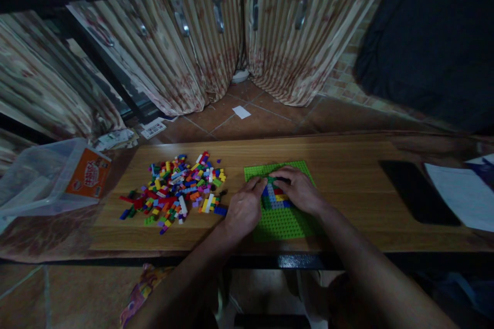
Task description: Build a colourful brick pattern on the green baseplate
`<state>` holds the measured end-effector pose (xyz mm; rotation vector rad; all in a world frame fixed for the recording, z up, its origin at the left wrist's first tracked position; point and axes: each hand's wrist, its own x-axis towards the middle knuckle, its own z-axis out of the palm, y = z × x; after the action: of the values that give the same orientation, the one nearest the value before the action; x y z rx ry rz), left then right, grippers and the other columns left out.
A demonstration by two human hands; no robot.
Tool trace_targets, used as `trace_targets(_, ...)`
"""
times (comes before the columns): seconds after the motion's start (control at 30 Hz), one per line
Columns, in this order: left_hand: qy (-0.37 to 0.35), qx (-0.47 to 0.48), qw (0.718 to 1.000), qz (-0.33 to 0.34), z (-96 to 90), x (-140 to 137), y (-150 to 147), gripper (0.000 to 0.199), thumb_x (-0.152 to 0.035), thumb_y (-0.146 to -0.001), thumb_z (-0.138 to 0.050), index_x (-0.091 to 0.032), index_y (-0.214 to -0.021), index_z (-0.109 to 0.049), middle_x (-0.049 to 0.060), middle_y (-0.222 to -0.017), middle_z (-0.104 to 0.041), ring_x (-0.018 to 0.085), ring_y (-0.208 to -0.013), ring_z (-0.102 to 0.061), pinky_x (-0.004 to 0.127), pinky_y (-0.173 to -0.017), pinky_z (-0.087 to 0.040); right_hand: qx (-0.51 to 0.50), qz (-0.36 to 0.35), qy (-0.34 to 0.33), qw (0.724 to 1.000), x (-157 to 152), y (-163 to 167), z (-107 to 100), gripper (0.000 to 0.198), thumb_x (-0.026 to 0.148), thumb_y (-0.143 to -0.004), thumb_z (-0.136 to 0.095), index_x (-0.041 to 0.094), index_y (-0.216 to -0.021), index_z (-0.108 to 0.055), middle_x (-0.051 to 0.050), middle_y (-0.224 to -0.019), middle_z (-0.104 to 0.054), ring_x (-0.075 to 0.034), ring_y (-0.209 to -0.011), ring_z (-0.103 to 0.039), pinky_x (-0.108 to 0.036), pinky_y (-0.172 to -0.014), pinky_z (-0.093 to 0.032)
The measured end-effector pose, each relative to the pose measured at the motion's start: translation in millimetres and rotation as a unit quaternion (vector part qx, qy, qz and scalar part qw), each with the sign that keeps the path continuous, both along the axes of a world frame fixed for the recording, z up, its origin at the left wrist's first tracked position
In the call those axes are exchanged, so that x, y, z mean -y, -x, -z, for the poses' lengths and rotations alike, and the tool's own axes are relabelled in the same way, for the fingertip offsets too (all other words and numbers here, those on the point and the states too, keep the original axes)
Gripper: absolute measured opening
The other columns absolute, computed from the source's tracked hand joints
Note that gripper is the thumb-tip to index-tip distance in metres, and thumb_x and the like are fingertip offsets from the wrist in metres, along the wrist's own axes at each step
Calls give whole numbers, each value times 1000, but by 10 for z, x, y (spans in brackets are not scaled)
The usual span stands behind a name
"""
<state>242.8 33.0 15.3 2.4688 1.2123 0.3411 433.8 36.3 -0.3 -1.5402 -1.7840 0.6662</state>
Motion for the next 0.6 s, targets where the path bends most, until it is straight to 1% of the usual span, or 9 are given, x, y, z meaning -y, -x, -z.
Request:
trace_targets(0.13,-4,17,999,-29,-3,-10,-10,50,-8,-88,-38,-16,-138,-42,10,-132,-55,20,-118,-56,34,-100,-48,-7,-8,-1,1000,-8,-24,7,22,19,-84,-56,23,-99,-72,-5,-98,-67,-20,-97,-59,-40,-92,-45)
trace_targets(0.2,6,26,999,-47,-9,-24,-17,47,-12,-90,-39,-15,-137,-42,11,-129,-58,20,-115,-58,35,-100,-48,-2,-11,-1,1000,-10,-34,14,22,20,-84,-57,23,-99,-72,-5,-98,-67,-20,-98,-59,-40,-92,-45)
trace_targets(0.27,15,34,998,-55,-13,-42,-22,47,-13,-90,-41,-15,-137,-42,10,-130,-58,21,-115,-58,35,-100,-48,9,-14,-5,1000,-10,-40,17,22,19,-84,-57,24,-99,-72,-5,-98,-67,-21,-98,-59,-40,-92,-45)
trace_targets(0.33,14,39,998,-51,-11,-58,-21,47,-12,-90,-41,-16,-136,-43,9,-131,-57,20,-117,-57,34,-101,-47,17,-20,-13,1000,-9,-42,12,23,18,-84,-56,25,-100,-72,-5,-99,-67,-20,-98,-59,-40,-92,-45)
trace_targets(0.43,6,36,999,-27,3,-69,-14,48,-10,-89,-39,-18,-136,-43,8,-133,-56,19,-118,-56,32,-102,-46,24,-29,-19,999,-13,-41,-3,24,18,-84,-57,25,-101,-72,-5,-98,-67,-20,-96,-59,-40,-92,-45)
trace_targets(0.6,-3,18,1000,3,21,-61,-16,59,-1,-82,-39,-18,-138,-41,8,-136,-53,17,-122,-53,30,-104,-44,27,-26,-16,999,-27,-32,-17,24,16,-83,-57,25,-98,-73,-5,-96,-68,-20,-93,-60,-39,-90,-46)
